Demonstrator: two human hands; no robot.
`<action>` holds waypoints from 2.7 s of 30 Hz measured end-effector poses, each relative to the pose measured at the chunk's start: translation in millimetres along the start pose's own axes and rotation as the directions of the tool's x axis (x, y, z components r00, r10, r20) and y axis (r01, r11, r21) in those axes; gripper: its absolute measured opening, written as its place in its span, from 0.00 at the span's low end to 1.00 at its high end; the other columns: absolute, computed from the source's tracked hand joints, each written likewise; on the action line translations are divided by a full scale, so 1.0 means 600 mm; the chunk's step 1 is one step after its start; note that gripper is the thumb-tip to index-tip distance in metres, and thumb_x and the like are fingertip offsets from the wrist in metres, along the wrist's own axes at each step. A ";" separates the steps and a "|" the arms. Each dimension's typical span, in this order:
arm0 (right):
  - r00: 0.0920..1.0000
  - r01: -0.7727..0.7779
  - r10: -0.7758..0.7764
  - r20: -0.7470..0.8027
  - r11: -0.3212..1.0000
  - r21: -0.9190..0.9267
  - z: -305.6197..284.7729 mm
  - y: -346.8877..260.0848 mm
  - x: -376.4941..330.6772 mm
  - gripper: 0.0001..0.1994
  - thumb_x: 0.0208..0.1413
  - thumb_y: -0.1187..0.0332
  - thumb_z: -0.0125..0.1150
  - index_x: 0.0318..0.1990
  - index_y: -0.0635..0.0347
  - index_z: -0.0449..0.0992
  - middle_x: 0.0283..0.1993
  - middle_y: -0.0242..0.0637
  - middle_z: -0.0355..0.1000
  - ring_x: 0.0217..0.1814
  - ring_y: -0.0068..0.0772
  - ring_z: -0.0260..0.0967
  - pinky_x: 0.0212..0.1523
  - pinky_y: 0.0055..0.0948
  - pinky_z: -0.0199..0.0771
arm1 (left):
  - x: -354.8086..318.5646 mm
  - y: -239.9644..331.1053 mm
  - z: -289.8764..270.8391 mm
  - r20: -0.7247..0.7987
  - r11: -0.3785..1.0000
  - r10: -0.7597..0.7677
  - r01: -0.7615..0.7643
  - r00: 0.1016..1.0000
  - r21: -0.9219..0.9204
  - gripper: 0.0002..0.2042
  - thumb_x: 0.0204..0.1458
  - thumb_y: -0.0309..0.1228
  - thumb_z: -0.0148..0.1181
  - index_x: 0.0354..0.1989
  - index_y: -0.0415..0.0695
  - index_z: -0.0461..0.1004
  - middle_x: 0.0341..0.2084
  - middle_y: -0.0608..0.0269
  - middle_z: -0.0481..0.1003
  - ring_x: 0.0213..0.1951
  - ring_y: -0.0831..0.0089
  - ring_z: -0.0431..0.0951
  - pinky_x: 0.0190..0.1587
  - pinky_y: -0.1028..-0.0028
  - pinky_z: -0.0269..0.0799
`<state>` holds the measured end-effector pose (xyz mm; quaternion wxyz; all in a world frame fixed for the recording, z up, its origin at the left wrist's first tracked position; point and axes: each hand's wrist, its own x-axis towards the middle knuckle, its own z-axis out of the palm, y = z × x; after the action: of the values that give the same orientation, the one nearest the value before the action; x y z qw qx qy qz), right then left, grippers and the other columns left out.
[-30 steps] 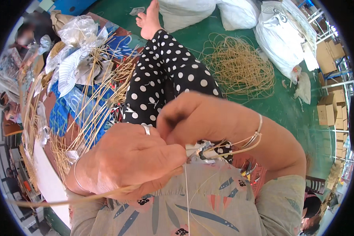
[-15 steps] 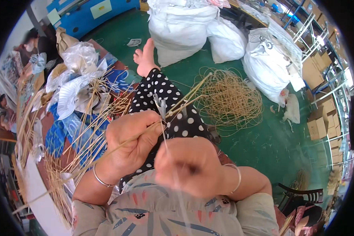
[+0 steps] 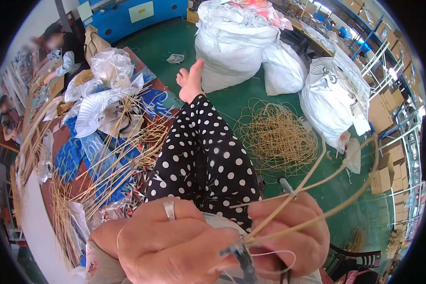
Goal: The person sits on the floor and weaves thin bamboo strips together using a white string. They hold the strips in their left hand and wrap the string around them with their right hand, occasionally using a small metal tool to assist in the process.
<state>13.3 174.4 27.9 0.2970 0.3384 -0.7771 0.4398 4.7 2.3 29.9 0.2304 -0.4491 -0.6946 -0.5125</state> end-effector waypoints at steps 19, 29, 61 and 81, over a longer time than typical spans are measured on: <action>0.974 -0.188 0.122 0.190 0.902 0.388 0.015 0.034 -0.013 0.08 0.37 0.73 0.62 0.25 0.61 0.68 0.21 0.33 0.66 0.19 0.31 0.63 0.20 0.27 0.60 | -0.004 -0.056 0.011 0.007 0.990 0.057 -0.058 0.998 0.130 0.10 0.37 0.21 0.58 0.31 0.34 0.70 0.22 0.56 0.72 0.14 0.69 0.68 0.14 0.75 0.61; 0.994 -0.052 0.044 0.101 0.996 0.076 -0.008 0.002 -0.001 0.12 0.33 0.73 0.65 0.29 0.61 0.72 0.25 0.31 0.70 0.19 0.29 0.66 0.22 0.25 0.64 | -0.032 -0.017 0.028 -0.213 0.993 0.053 -0.074 0.976 -0.092 0.10 0.34 0.20 0.56 0.30 0.40 0.70 0.19 0.61 0.72 0.14 0.71 0.68 0.16 0.76 0.64; 0.985 -0.168 0.152 0.078 0.945 0.282 0.019 0.010 -0.033 0.03 0.41 0.74 0.55 0.25 0.60 0.69 0.22 0.36 0.68 0.20 0.33 0.65 0.22 0.28 0.64 | -0.010 -0.021 -0.007 0.113 0.988 0.122 -0.131 0.986 0.078 0.06 0.35 0.26 0.57 0.21 0.39 0.69 0.13 0.63 0.69 0.13 0.74 0.69 0.13 0.77 0.64; 0.973 -0.226 0.232 0.009 0.937 0.267 0.081 0.112 -0.041 0.06 0.39 0.79 0.55 0.24 0.60 0.64 0.17 0.35 0.61 0.16 0.27 0.60 0.16 0.24 0.56 | -0.045 -0.113 0.048 -0.126 0.950 -0.076 0.111 0.989 0.293 0.08 0.42 0.21 0.57 0.31 0.37 0.68 0.20 0.57 0.71 0.18 0.65 0.70 0.19 0.73 0.64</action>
<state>-32.9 164.0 -44.4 0.2044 0.2778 -0.7415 0.5755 -36.2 13.2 -36.1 0.3103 -0.3456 -0.7706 -0.4364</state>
